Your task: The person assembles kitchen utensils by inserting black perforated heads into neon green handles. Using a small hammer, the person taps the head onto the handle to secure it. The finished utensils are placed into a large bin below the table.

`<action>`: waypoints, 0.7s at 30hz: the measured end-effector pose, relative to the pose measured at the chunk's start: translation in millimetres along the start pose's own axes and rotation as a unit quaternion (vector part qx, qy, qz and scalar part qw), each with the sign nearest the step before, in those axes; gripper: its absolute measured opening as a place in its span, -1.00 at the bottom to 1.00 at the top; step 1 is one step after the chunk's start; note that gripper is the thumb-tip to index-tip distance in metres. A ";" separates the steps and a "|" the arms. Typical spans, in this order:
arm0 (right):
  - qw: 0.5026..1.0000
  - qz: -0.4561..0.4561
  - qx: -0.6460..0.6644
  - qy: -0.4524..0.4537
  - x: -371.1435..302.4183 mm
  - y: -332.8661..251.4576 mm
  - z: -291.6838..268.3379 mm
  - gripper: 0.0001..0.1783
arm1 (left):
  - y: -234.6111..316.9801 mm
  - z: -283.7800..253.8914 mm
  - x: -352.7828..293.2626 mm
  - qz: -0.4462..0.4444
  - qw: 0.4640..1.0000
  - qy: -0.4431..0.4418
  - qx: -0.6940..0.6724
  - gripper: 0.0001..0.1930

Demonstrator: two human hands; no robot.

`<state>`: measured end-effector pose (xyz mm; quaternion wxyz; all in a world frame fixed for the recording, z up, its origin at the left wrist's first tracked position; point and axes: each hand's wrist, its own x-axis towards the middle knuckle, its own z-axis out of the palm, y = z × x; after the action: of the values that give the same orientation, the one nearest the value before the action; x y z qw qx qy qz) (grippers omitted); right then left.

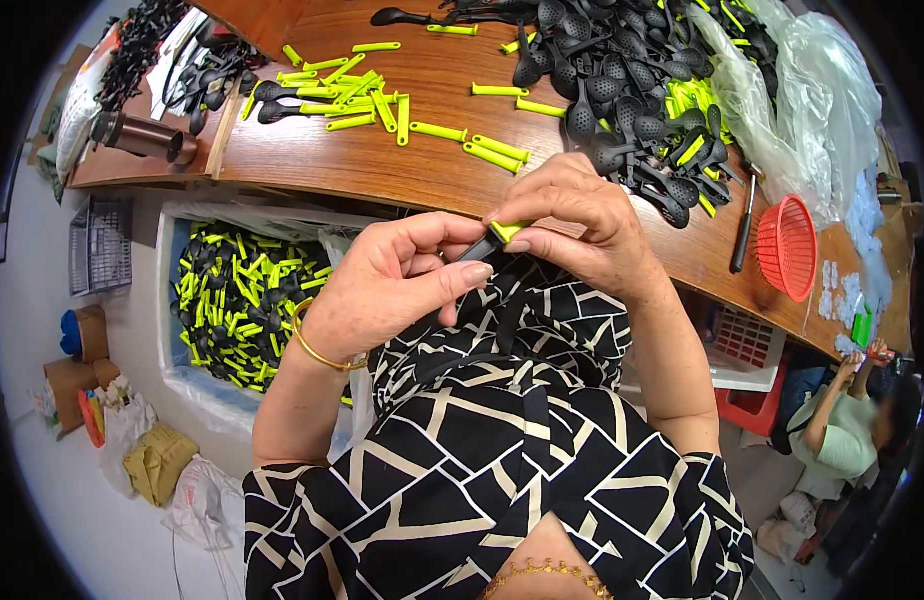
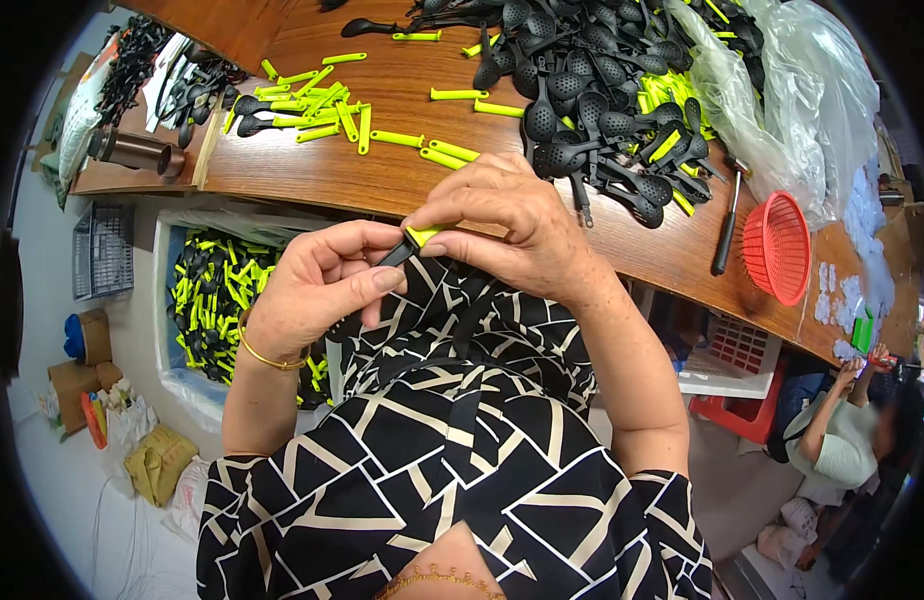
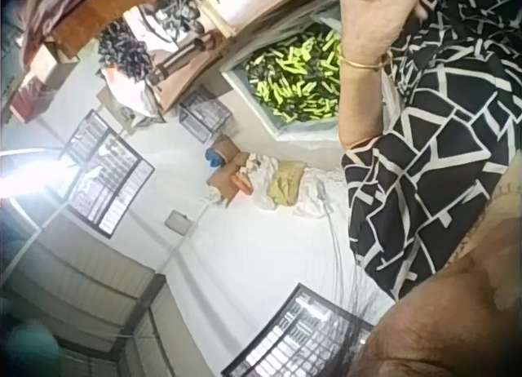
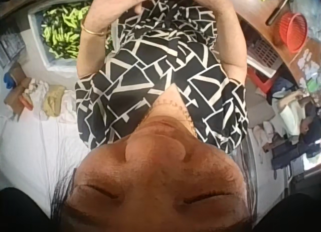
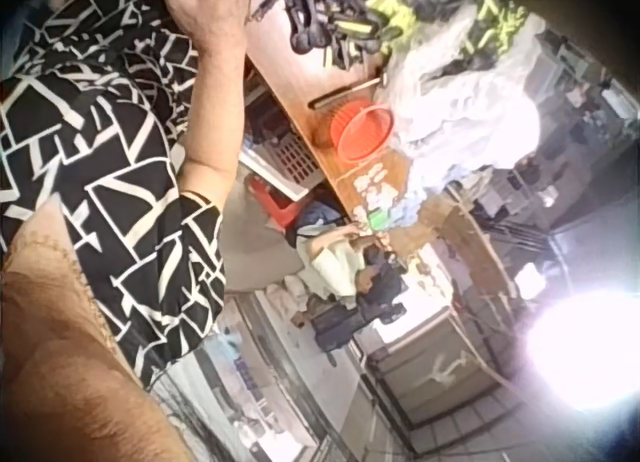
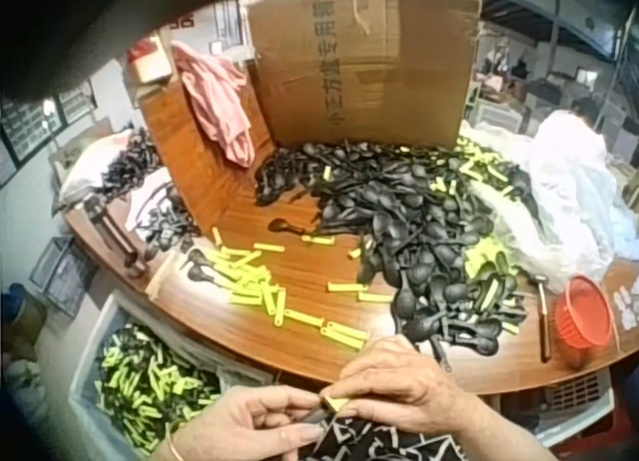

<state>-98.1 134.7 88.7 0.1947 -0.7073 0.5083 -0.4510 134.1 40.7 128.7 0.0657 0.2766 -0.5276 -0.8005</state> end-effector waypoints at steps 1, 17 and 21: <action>0.999 0.017 0.030 -0.002 -0.7 0.1 1.3 -0.77 | 7.4 5.8 -2.1 -0.015 0.999 0.026 0.039 -0.65; 0.948 0.136 -0.222 0.186 -82.0 34.4 -50.4 -0.39 | -78.1 -81.1 31.9 0.084 0.936 0.320 0.122 -0.74; 0.771 0.291 -0.482 0.297 -198.9 74.2 -120.2 -0.48 | -119.9 -180.7 16.0 0.215 0.873 0.435 -0.048 -0.68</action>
<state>-254.1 304.5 8.9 -0.2099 -0.3573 0.8733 -0.2563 235.6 -59.7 -35.5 0.4725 0.4729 -0.4535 -0.5895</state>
